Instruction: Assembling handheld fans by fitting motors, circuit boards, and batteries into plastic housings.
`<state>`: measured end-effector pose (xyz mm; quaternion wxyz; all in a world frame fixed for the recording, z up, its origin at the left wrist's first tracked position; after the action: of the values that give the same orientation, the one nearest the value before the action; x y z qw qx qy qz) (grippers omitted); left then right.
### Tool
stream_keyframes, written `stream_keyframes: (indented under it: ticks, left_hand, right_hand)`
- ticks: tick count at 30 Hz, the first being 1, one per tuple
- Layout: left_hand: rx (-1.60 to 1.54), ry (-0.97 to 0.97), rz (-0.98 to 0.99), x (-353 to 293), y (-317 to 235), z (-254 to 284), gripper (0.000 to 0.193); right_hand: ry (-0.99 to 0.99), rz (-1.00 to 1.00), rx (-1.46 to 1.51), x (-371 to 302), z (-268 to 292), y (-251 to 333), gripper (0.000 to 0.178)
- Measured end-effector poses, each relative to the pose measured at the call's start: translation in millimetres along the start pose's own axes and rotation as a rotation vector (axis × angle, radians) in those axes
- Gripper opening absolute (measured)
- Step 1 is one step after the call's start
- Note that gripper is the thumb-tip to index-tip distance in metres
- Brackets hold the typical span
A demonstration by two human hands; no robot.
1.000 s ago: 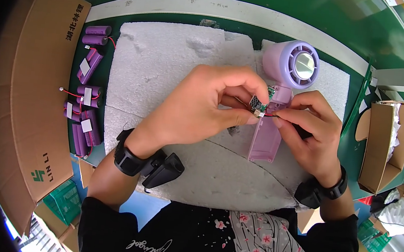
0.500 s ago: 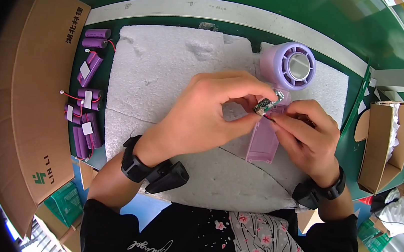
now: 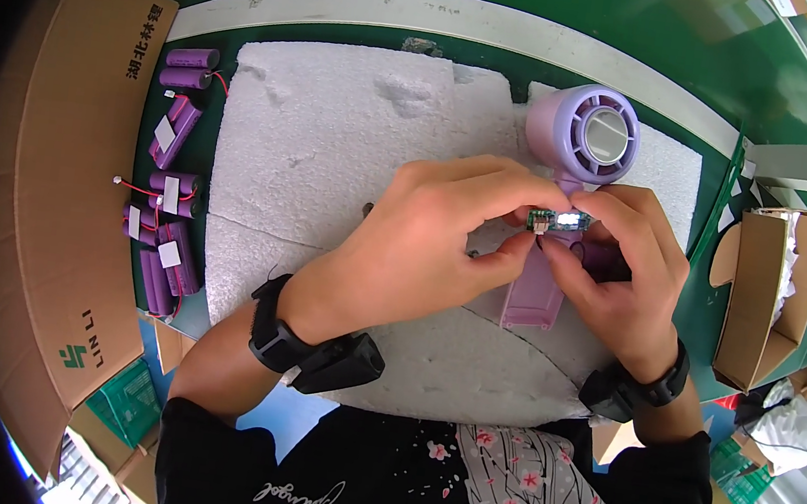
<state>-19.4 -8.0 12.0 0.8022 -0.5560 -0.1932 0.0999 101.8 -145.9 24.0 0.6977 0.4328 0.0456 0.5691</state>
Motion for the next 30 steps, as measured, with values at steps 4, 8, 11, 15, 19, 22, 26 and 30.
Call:
stream_keyframes:
  ticks: [4, 8, 11, 15, 19, 22, 26, 30]
  left_hand:
    - [0.014, -0.022, -0.02, 0, 1, 1, 0.036]
    - [0.113, -0.025, -0.039, -1, 1, 2, 0.032]
    - [0.153, -0.027, -0.054, 0, -1, 1, 0.029]
    - [0.153, -0.04, -0.029, -1, -1, -1, 0.027]
    - [0.158, -0.06, -0.029, 0, -1, -1, 0.025]
    - [0.145, -0.036, -0.004, 0, 0, -1, 0.025]
    - [-0.082, 0.037, 0.092, 0, 3, -1, 0.032]
    - [-0.135, 0.113, 0.194, -1, 2, -2, 0.04]
  right_hand:
    - [0.023, 0.055, -0.069, 1, 3, -2, 0.039]
    - [0.028, 0.054, -0.085, 2, 3, -1, 0.04]
    - [0.033, 0.032, -0.085, 2, 4, 0, 0.039]
    - [0.04, 0.0, -0.085, 2, 4, 1, 0.04]
    - [0.034, -0.03, -0.064, 3, 3, 1, 0.039]
    - [0.038, -0.065, -0.059, 2, 3, 0, 0.036]
    - [0.03, -0.169, 0.055, -1, 8, 1, 0.03]
    - [0.059, -0.263, 0.05, -2, 15, 3, 0.025]
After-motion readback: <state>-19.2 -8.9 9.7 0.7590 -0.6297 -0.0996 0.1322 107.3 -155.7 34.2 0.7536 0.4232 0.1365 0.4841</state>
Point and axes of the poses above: each hand's wrist, its own x-axis towards the middle knuckle, its own z-axis out of the back of the hand, y = z × x, the point moved 1 cm from there along x, towards the middle knuckle, and after that the axes turned 5 degrees about z, right-handed, at the moved point
